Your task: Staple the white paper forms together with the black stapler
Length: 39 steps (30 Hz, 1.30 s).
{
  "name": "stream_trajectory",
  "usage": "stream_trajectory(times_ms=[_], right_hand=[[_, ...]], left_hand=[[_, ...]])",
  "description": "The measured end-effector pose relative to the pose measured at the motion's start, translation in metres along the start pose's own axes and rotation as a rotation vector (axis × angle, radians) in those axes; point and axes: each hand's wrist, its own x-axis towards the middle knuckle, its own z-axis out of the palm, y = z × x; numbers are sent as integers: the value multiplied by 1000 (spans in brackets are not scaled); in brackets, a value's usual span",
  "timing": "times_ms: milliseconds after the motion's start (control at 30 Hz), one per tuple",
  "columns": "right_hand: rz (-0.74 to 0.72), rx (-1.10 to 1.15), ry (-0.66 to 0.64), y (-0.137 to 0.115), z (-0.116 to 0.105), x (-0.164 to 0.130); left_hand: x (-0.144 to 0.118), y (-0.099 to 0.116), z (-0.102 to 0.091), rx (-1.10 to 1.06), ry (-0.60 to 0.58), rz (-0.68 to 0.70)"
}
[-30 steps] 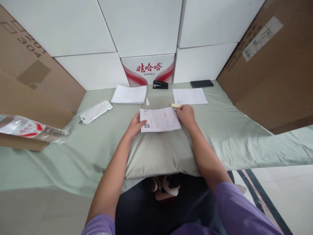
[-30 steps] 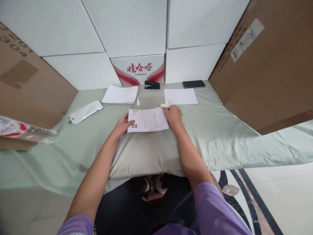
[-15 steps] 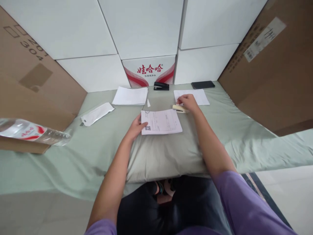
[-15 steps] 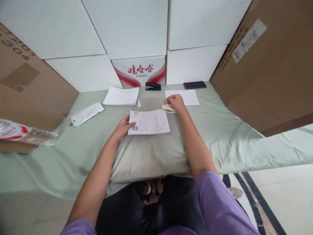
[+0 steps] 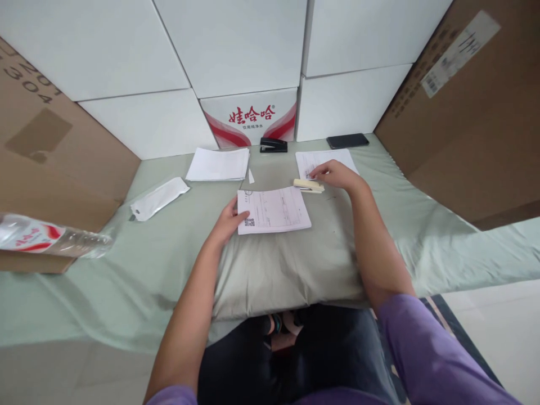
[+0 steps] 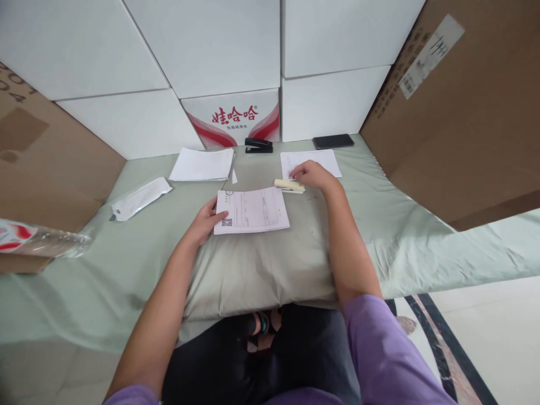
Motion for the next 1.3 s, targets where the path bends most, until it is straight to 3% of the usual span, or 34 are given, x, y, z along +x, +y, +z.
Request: stream_trajectory(times_ms=[233, 533, 833, 1300], right_hand=[[-33, 7, -203, -7, 6, 0], [-49, 41, -225, -13, 12, -3], [72, 11, -351, -22, 5, -6], [71, -42, -364, -30, 6, -7]], left_hand=[[-3, 3, 1, 19, 3, -8], [-7, 4, -3, 15, -16, -9], [-19, 4, -15, 44, 55, -96], [-22, 8, -15, 82, 52, -97]])
